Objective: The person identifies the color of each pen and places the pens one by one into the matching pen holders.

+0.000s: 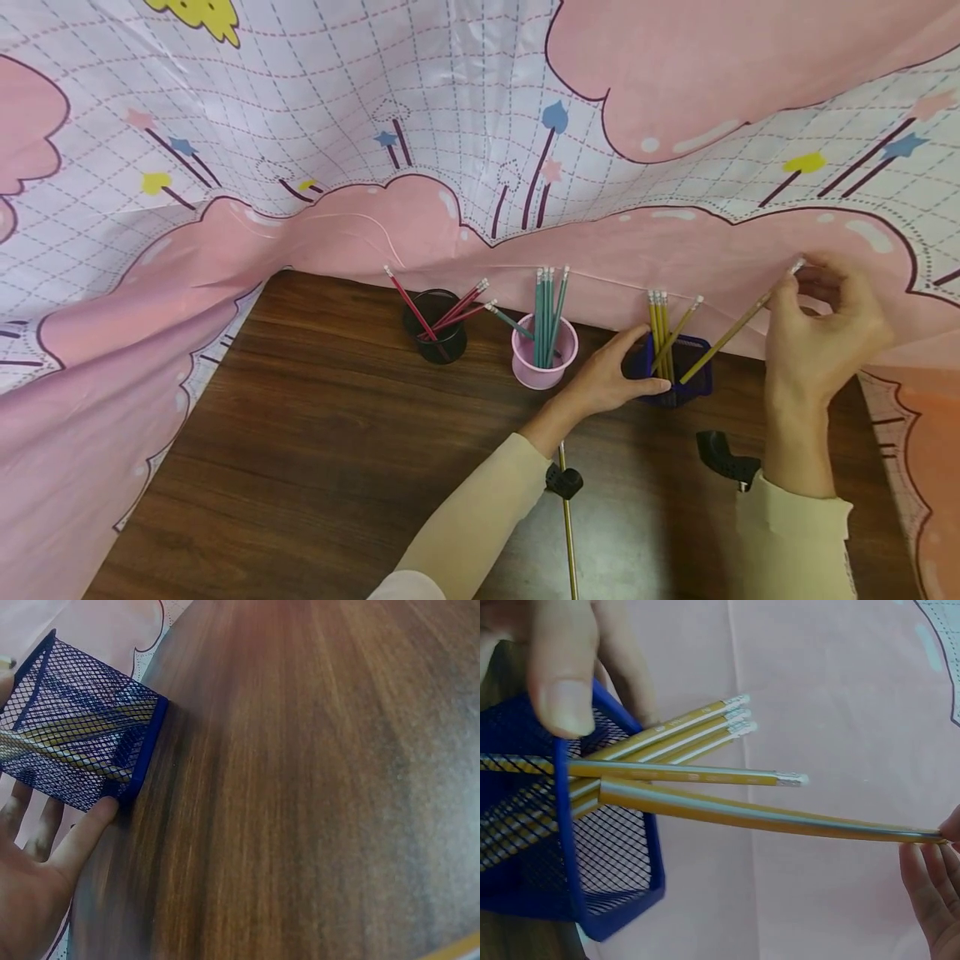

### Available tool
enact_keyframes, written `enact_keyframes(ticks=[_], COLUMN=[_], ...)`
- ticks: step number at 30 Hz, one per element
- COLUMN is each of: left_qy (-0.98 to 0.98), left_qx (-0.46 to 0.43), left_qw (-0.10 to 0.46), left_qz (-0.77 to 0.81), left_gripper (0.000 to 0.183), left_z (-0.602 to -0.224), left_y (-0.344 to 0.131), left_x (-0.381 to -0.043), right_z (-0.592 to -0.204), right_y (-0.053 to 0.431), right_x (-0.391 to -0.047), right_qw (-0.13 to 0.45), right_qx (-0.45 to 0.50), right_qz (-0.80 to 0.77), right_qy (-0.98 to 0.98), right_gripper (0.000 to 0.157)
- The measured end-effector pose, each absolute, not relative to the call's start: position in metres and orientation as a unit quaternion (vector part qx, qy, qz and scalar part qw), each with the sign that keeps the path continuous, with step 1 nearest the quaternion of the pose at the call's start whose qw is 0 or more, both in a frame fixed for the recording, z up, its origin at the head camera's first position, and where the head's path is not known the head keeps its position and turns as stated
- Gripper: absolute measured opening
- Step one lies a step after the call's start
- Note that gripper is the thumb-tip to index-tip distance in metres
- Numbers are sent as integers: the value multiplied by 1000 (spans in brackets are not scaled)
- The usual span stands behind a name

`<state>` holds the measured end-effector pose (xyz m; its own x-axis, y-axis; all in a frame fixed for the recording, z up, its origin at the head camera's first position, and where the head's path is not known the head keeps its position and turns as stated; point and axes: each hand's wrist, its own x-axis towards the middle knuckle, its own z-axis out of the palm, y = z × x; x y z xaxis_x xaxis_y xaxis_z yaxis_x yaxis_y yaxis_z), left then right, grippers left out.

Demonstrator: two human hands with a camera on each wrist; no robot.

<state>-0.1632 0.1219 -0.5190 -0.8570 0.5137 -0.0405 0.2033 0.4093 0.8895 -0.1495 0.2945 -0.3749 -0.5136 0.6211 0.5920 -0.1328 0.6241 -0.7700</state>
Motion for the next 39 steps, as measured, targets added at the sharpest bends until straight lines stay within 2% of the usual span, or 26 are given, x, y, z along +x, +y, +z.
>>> enact_keyframes(ticks=[12,22,30,34,39], left_qy=[823,823,826,831,834], left_qx=[221,223,236,243,244], left_qw=[151,146,133,124,121], left_qz=[502,502,494,485,480], left_gripper=[83,84,84,84,84], left_z=[-520,-521,-520,-520,-520], left_y=[121,121,123,124,122], left_x=[-162,-162,-163,-164,-163], right_z=[-385,-402,-424,-448,-476], right_y=[297,293,260,243,235], right_x=[-142,-117,-86,-64,-42], right_qw=[434,434,424,397,333], right_qx=[-178,-112,-57,-33,-39], right_qz=[369,365,419,434,420], right_qy=[-802,-816,-801,-808,-843], right_gripper=[21,21,19,22,28])
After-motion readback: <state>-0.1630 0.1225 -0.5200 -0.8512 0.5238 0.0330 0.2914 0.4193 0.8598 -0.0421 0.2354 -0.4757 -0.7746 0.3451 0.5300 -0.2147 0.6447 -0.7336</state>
